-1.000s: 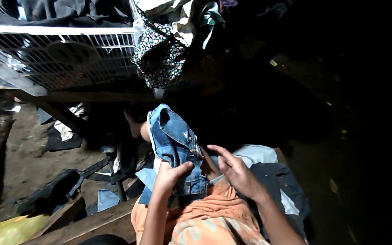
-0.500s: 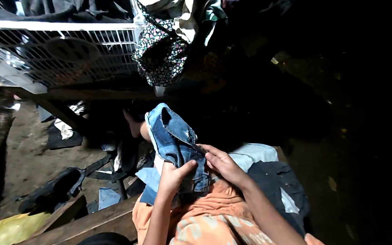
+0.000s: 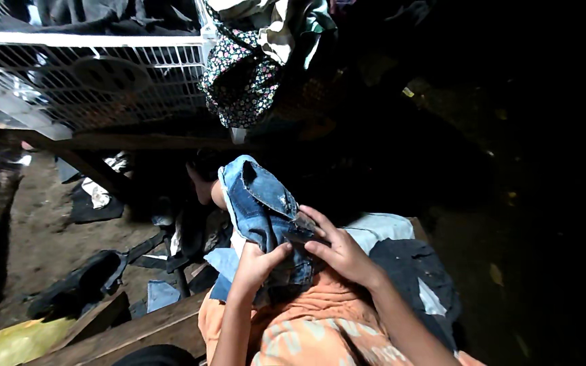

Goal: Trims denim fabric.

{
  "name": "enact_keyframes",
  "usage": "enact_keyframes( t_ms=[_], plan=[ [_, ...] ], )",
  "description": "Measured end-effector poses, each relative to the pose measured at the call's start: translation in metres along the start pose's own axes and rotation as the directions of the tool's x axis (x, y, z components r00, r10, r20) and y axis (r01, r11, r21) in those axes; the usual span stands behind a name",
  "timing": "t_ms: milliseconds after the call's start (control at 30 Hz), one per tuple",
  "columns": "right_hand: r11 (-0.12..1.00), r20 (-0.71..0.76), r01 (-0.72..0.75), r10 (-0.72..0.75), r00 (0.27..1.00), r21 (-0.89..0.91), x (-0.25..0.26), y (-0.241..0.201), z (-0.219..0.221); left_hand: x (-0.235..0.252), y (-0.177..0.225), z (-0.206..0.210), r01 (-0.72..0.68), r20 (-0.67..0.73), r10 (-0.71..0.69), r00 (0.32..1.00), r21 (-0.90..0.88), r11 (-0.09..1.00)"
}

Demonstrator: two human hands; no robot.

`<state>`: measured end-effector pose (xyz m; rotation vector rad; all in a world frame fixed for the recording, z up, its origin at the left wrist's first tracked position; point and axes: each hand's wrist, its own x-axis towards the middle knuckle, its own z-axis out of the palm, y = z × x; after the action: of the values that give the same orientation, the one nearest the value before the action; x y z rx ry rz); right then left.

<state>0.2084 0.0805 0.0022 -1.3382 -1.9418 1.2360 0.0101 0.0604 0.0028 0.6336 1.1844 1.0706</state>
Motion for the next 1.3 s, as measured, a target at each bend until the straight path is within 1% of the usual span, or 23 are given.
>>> enact_keyframes(
  t_ms=[33, 100, 200, 300, 367, 433, 467, 533, 567, 600, 633, 667, 700, 733, 767, 800, 833, 867, 933, 1100, 1233, 1300],
  plan=[
    [1.000, -0.028, -0.018, 0.018, 0.999, -0.009, 0.000, 0.000, 0.002, 0.000, 0.001, 0.001, 0.022, -0.012, -0.022, 1.000, 0.007, 1.000],
    [0.998, -0.081, -0.005, 0.000, 0.997, -0.066, -0.002, 0.000, 0.005, 0.002, 0.001, 0.002, 0.067, -0.041, -0.068, 0.997, -0.009, 0.998],
    [0.995, -0.058, 0.019, -0.025, 0.998, -0.095, -0.007, 0.002, 0.001, 0.001, 0.001, -0.001, 0.093, -0.036, -0.094, 0.995, -0.029, 0.995],
    [0.999, 0.005, -0.021, 0.021, 1.000, -0.049, -0.009, 0.005, -0.004, -0.002, 0.007, -0.001, 0.137, -0.030, -0.136, 0.990, 0.032, 0.990],
    [1.000, 0.045, -0.005, 0.006, 0.999, -0.020, -0.010, 0.007, -0.005, -0.001, 0.007, 0.000, 0.155, -0.029, -0.154, 0.988, 0.025, 0.988],
    [0.996, 0.077, -0.006, 0.000, 0.997, 0.083, -0.012, 0.009, -0.005, 0.000, 0.005, 0.002, 0.173, -0.043, -0.173, 0.984, -0.005, 0.985],
    [0.984, 0.116, -0.067, 0.048, 0.992, 0.163, -0.012, 0.008, -0.006, 0.000, 0.004, 0.003, 0.179, -0.051, -0.180, 0.982, -0.025, 0.984],
    [0.908, 0.253, -0.265, 0.187, 0.949, 0.325, -0.014, 0.006, -0.010, 0.000, 0.004, 0.002, 0.192, -0.034, -0.194, 0.980, -0.064, 0.979],
    [0.863, 0.314, -0.340, 0.228, 0.922, 0.373, -0.014, 0.006, -0.012, -0.002, 0.004, 0.000, 0.187, 0.005, -0.187, 0.982, -0.081, 0.979],
    [0.842, 0.348, -0.371, 0.238, 0.907, 0.392, -0.015, 0.006, -0.012, -0.003, 0.002, -0.004, 0.174, 0.055, -0.169, 0.984, -0.097, 0.980],
    [0.858, 0.329, -0.341, 0.218, 0.919, 0.384, -0.017, 0.007, -0.011, -0.003, 0.000, -0.008, 0.164, 0.090, -0.155, 0.984, -0.098, 0.982],
    [0.905, 0.256, -0.255, 0.172, 0.951, 0.341, -0.019, 0.009, -0.009, -0.003, 0.000, -0.009, 0.160, 0.100, -0.151, 0.983, -0.082, 0.984],
    [0.958, 0.159, -0.147, 0.110, 0.981, 0.245, -0.022, 0.011, -0.008, -0.003, 0.000, -0.009, 0.158, 0.093, -0.152, 0.984, -0.060, 0.986],
    [0.991, 0.066, -0.068, 0.061, 0.996, 0.112, -0.024, 0.012, -0.006, -0.003, 0.001, -0.007, 0.159, 0.064, -0.157, 0.986, -0.035, 0.987],
    [0.999, -0.006, -0.026, 0.025, 1.000, -0.019, -0.026, 0.012, -0.005, -0.003, 0.001, -0.004, 0.159, 0.024, -0.159, 0.987, -0.018, 0.987],
    [0.993, -0.057, 0.002, -0.009, 0.998, -0.115, -0.028, 0.011, -0.003, -0.003, 0.002, -0.001, 0.160, -0.014, -0.160, 0.987, -0.010, 0.987],
    [0.986, -0.078, 0.018, -0.031, 0.996, -0.167, -0.030, 0.009, -0.001, -0.003, 0.002, 0.001, 0.166, -0.048, -0.166, 0.985, -0.004, 0.986],
    [0.982, -0.090, 0.030, -0.048, 0.995, -0.189, -0.032, 0.007, 0.000, -0.003, 0.002, 0.003, 0.169, -0.076, -0.169, 0.983, -0.006, 0.986],
    [0.981, -0.103, 0.041, -0.062, 0.993, -0.187, -0.034, 0.006, 0.005, -0.003, 0.001, 0.003, 0.159, -0.089, -0.160, 0.983, -0.016, 0.987],
    [0.977, -0.143, -0.007, -0.024, 0.989, -0.213, -0.032, 0.003, 0.016, -0.005, -0.001, 0.003, 0.109, -0.068, -0.113, 0.991, -0.059, 0.992],
    [0.980, -0.169, -0.039, 0.005, 0.986, -0.196, -0.029, 0.002, 0.021, -0.006, -0.002, 0.003, 0.085, -0.040, -0.088, 0.995, -0.072, 0.994],
    [0.983, -0.213, -0.052, 0.014, 0.977, -0.175, -0.027, 0.000, 0.025, -0.006, -0.003, 0.004, 0.076, -0.044, -0.079, 0.996, -0.081, 0.994]
  ],
)
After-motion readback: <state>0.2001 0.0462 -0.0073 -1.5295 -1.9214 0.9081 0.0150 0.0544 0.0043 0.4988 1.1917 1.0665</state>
